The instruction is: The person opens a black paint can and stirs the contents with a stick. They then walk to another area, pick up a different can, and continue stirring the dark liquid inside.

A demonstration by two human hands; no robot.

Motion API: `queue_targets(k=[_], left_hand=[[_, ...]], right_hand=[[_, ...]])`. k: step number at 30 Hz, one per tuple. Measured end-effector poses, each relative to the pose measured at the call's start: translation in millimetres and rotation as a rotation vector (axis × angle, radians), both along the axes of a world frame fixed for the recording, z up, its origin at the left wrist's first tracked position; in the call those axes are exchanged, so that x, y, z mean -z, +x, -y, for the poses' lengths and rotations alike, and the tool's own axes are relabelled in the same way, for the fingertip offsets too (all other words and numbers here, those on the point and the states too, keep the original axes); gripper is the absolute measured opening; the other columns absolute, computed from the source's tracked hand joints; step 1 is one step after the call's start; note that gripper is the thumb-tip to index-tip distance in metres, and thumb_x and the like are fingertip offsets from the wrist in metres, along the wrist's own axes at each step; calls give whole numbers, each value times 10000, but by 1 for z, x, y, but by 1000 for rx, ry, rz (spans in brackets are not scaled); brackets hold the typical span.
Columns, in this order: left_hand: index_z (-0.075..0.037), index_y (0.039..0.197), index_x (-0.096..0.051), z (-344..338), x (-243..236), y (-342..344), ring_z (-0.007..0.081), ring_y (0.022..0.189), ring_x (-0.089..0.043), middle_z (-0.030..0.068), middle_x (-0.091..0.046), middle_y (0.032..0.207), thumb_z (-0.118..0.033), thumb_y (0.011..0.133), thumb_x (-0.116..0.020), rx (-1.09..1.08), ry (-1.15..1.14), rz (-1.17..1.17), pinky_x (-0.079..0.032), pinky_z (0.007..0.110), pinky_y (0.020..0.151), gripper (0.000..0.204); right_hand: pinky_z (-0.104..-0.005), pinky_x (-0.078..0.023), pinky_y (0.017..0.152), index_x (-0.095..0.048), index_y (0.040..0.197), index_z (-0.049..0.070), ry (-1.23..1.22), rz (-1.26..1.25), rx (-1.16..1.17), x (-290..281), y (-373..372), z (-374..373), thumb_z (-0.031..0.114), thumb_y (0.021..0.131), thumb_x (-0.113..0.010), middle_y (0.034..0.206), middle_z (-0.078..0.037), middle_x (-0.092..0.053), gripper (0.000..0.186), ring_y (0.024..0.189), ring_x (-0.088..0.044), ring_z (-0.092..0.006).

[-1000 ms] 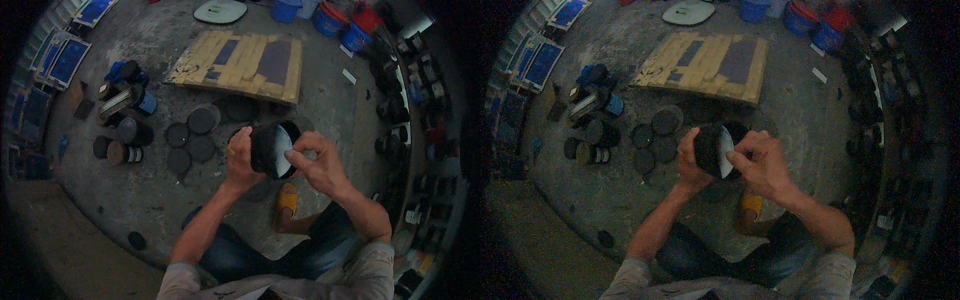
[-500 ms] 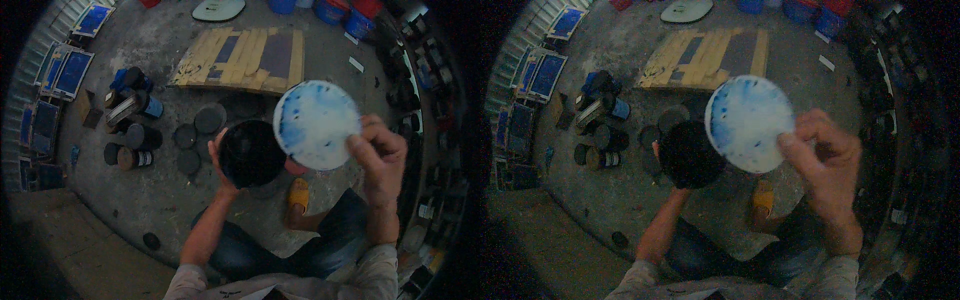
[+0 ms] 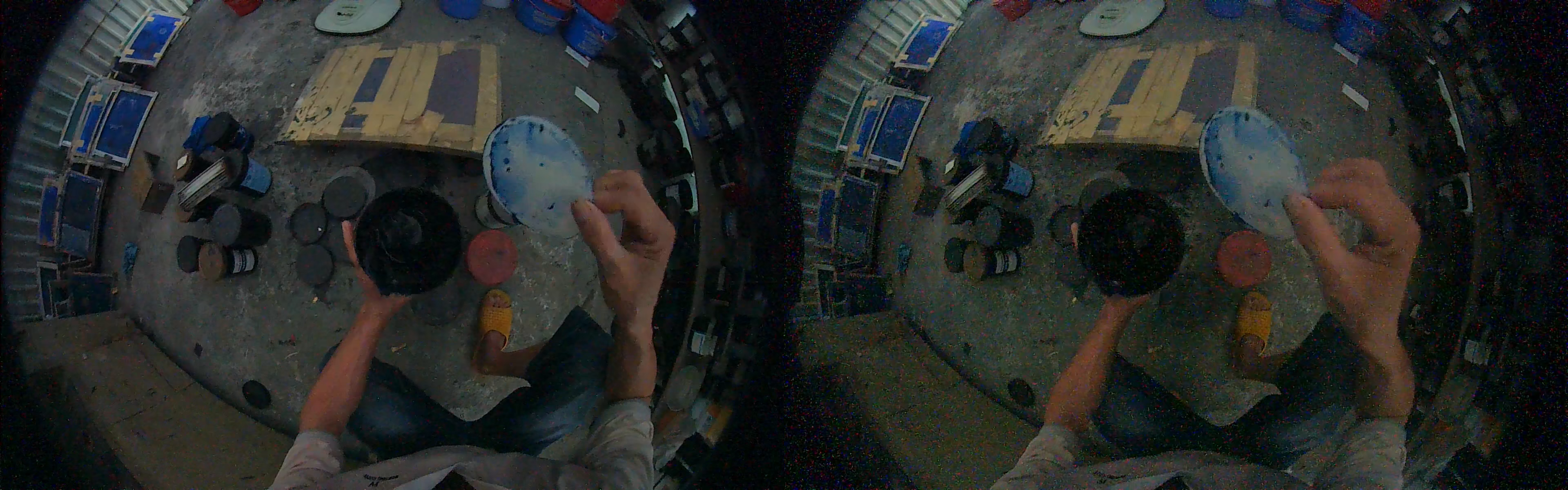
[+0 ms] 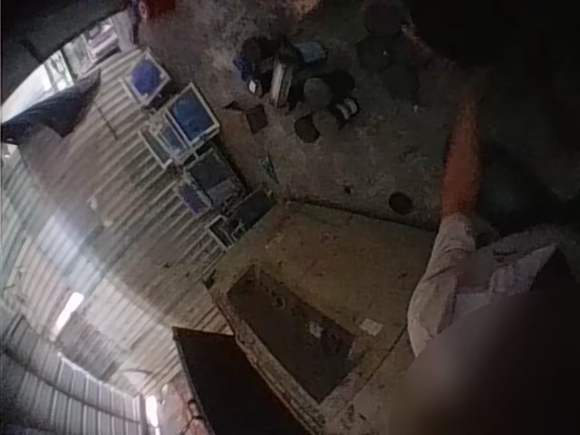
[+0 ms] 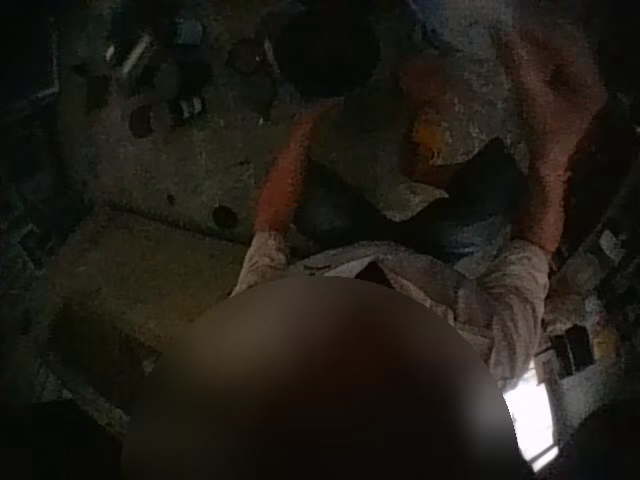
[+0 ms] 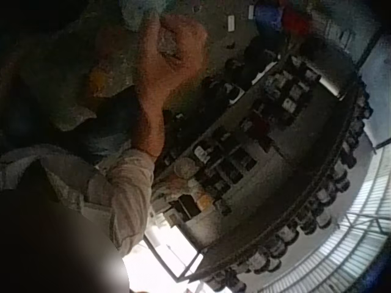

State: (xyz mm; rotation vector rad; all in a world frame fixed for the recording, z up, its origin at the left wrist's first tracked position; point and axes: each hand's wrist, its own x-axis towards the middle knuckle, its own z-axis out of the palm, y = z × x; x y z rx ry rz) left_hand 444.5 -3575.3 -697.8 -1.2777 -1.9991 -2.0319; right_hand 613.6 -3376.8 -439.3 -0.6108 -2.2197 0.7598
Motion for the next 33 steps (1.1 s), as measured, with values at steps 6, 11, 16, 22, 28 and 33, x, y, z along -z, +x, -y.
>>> queue_targets(k=[6,11,16,22,28,33], left_hand=[[2,1566,-67,-2,-27,0,365,1374,-438,202,-426,1485,-387,539,-986,-146,-186,-85,-299,470,1181,1432],[25,1539,-175,-9,-39,0,418,1338,-451,243,-427,1476,-323,510,-991,-163,-264,-120,-355,496,1122,1359],[15,1517,-233,-10,-44,3,448,1304,-464,240,-453,1433,-239,500,-972,-194,-364,-315,-369,520,1106,1283],[9,1503,-296,-15,-48,14,427,1301,-465,231,-456,1412,-185,497,-952,-162,-464,-429,-380,538,1097,1216],[10,1496,-325,-13,-45,19,418,1313,-461,227,-457,1417,-205,514,-944,-130,-523,-438,-370,540,1105,1180],[13,1485,-338,-19,-39,21,413,1319,-463,230,-452,1434,-199,569,-905,-109,-459,-480,-373,540,1106,1098]], right_hand=[[-359,-497,757,-668,816,31,194,107,4,17,-7,-2,15,761,-792,890,-108,-650,137,870,-627,-260],[-409,-473,794,-662,882,69,361,263,-15,32,-10,-3,61,773,-766,907,-96,-610,151,907,-575,-299],[-419,-431,775,-665,936,67,506,350,-97,57,-18,3,7,734,-757,876,-101,-593,230,867,-557,-314],[-465,-457,808,-679,1017,78,166,505,-400,84,-28,21,93,767,-740,956,-125,-595,258,909,-543,-343],[-445,-453,858,-689,998,30,-41,458,-466,95,-33,28,125,773,-782,939,-115,-607,262,954,-535,-329],[-466,-456,886,-715,944,31,-104,581,-488,89,-30,23,184,804,-775,928,-138,-633,216,962,-546,-357]])
